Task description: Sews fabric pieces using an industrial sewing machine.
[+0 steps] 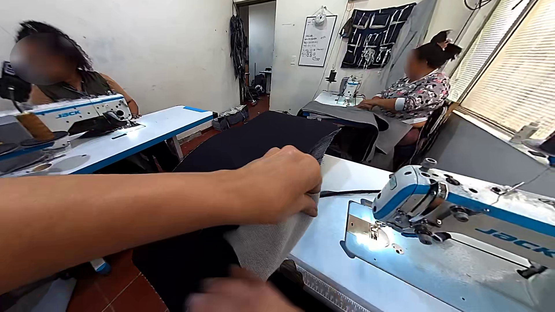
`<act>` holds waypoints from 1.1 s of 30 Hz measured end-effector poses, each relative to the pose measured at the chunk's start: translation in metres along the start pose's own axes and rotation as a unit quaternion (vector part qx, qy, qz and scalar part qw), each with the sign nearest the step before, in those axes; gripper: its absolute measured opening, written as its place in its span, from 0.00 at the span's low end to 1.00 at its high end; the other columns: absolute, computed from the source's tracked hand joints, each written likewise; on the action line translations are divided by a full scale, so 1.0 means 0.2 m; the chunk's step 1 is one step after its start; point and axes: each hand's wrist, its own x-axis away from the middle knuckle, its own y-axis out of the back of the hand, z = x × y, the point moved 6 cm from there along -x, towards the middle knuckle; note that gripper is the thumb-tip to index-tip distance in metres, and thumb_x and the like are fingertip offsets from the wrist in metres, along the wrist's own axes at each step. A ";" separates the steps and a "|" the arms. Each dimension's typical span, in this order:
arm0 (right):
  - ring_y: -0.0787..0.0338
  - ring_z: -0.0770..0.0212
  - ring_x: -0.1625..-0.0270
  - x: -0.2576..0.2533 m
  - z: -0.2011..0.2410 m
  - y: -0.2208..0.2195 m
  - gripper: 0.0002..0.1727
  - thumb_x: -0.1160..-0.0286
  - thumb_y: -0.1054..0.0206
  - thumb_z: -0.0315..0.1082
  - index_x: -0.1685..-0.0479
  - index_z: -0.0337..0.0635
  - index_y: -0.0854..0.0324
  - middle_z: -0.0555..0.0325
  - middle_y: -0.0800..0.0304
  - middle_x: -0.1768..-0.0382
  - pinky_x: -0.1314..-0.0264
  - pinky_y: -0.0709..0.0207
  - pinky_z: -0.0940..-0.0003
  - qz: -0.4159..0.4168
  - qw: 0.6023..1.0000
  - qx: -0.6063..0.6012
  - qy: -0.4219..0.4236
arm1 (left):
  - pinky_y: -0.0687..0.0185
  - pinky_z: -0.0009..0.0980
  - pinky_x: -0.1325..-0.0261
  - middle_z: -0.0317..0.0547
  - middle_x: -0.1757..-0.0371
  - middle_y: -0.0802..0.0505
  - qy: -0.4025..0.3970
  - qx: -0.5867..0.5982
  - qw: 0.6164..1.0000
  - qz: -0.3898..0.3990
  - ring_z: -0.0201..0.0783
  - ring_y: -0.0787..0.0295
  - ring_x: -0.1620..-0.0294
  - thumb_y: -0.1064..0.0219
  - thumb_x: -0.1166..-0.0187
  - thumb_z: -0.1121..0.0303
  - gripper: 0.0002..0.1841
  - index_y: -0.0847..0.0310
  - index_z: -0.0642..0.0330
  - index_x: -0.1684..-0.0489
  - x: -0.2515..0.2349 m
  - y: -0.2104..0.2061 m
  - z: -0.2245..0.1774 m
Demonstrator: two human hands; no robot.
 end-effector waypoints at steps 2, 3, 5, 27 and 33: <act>0.11 0.51 0.29 -0.04 0.03 -0.09 0.14 0.12 0.43 0.27 0.42 0.37 0.12 0.47 0.08 0.36 0.24 0.20 0.55 0.036 0.997 0.045 0.042 | 0.29 0.27 0.69 0.32 0.78 0.15 -0.008 0.027 1.000 0.008 0.26 0.21 0.74 0.27 0.22 0.60 0.11 0.08 0.57 0.70 0.00 -0.03 -0.04; 0.07 0.59 0.36 -0.04 0.00 -0.02 0.11 0.14 0.40 0.28 0.48 0.41 0.10 0.51 0.04 0.43 0.32 0.16 0.65 -0.020 0.997 0.063 0.047 | 0.27 0.26 0.69 0.33 0.78 0.14 -0.025 0.040 0.999 0.005 0.26 0.20 0.74 0.27 0.22 0.61 0.10 0.08 0.57 0.70 0.02 -0.04 -0.06; 0.08 0.74 0.50 0.02 -0.12 0.22 0.06 0.16 0.36 0.32 0.54 0.45 0.13 0.62 0.06 0.57 0.44 0.17 0.81 -0.160 0.986 0.056 0.002 | 0.28 0.25 0.71 0.35 0.78 0.13 -0.066 0.064 0.996 -0.002 0.26 0.20 0.75 0.28 0.22 0.66 0.09 0.09 0.60 0.70 0.07 -0.04 -0.07; 0.10 0.80 0.66 0.06 -0.54 0.50 0.05 0.20 0.33 0.32 0.58 0.52 0.11 0.75 0.07 0.67 0.60 0.14 0.85 -0.408 0.901 -0.068 -0.132 | 0.19 0.27 0.71 0.35 0.74 0.14 0.018 -0.033 0.999 0.018 0.30 0.14 0.73 0.22 0.28 0.65 0.23 0.25 0.58 0.37 0.24 0.04 0.08; 0.11 0.82 0.68 -0.01 -0.54 0.56 0.04 0.20 0.34 0.31 0.56 0.50 0.14 0.78 0.09 0.67 0.63 0.16 0.87 -0.417 0.899 -0.017 -0.128 | 0.31 0.17 0.76 0.31 0.78 0.16 -0.005 0.044 0.998 -0.054 0.19 0.24 0.79 0.34 0.15 0.61 0.12 0.18 0.61 0.47 0.25 0.13 0.15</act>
